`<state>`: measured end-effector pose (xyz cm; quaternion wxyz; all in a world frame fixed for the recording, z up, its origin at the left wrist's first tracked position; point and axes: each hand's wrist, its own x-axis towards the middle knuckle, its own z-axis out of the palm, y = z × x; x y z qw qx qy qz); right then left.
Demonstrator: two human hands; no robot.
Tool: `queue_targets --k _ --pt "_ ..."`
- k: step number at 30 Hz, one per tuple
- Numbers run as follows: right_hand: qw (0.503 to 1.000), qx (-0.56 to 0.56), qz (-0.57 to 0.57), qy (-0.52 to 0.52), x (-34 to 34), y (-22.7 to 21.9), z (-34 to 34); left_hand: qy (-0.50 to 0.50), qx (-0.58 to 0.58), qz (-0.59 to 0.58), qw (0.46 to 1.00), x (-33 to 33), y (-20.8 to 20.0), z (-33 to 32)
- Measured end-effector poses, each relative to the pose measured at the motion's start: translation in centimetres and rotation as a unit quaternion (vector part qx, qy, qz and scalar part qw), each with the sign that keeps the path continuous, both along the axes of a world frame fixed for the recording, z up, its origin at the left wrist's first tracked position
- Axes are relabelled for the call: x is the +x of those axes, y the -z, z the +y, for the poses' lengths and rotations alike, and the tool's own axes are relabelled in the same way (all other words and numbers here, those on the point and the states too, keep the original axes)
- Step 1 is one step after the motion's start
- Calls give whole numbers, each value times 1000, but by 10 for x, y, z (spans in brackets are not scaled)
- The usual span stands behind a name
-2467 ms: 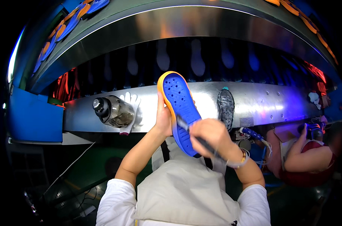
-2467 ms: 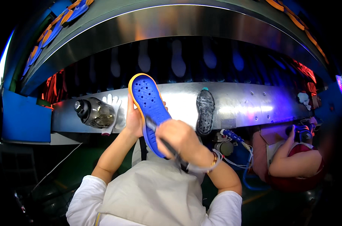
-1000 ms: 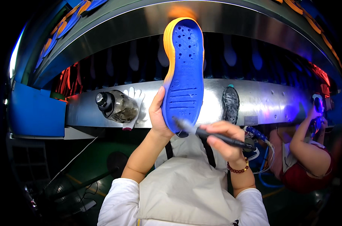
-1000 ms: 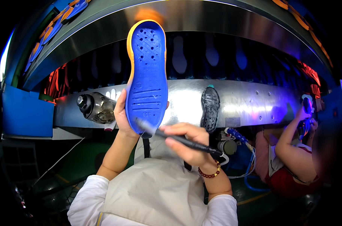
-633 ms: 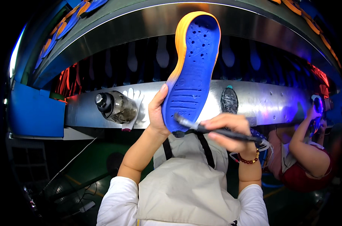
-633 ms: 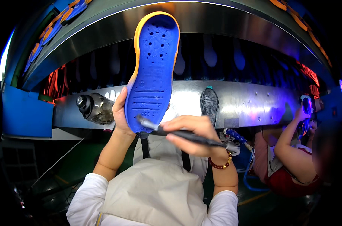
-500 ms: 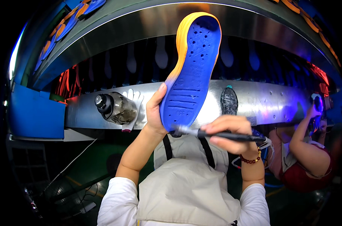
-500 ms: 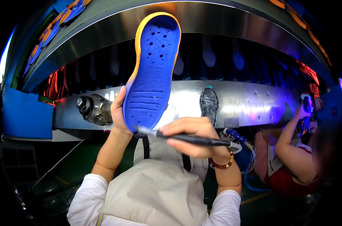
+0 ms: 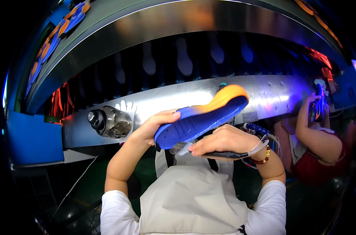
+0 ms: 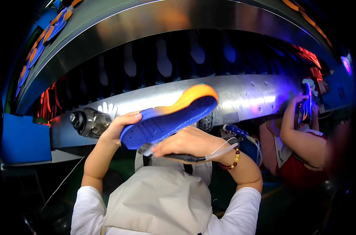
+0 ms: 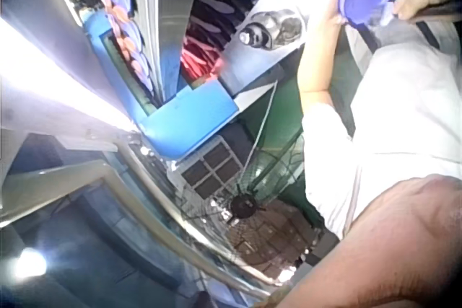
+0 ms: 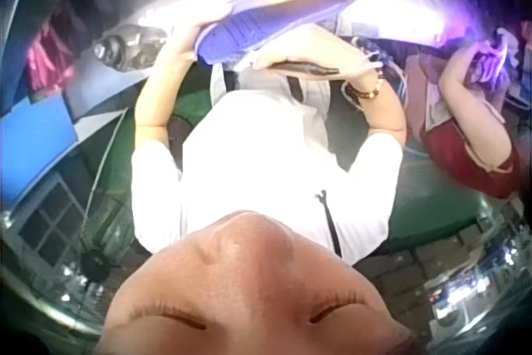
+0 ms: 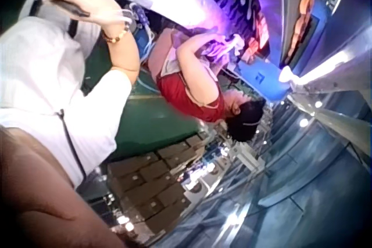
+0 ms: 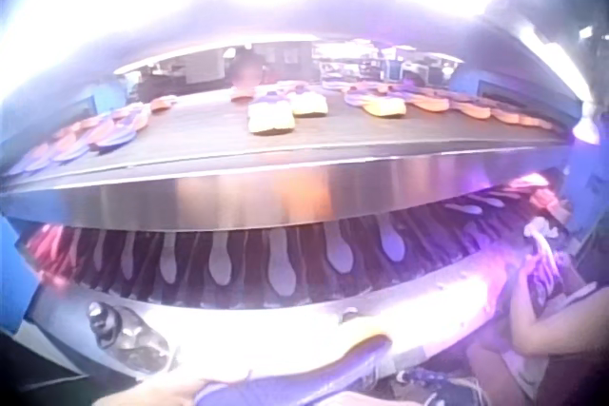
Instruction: The person picks up shoe soles from a conveyor belt and applies a liquid to the blue undersides using a brush before placing them back onto the belt.
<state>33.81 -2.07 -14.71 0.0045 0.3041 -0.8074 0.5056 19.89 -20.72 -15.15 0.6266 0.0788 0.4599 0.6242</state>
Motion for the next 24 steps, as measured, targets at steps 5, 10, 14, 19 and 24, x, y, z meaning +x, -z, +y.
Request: queue_targets --k 5,10,14,19,24 --pt "999 18 -29 14 4 -14 18 25 -49 -11 998 4 -4 -2" --pt "985 165 -34 -19 17 -1 19 74 -118 69 988 6 2 -8" --pt "998 31 -41 29 10 -11 39 31 -66 20 997 8 -6 -8" --pt "989 110 -99 25 15 -9 45 61 -101 91 989 1 0 -18" --pt "987 -33 -103 115 7 13 60 9 -59 72 996 -1 -2 -20"
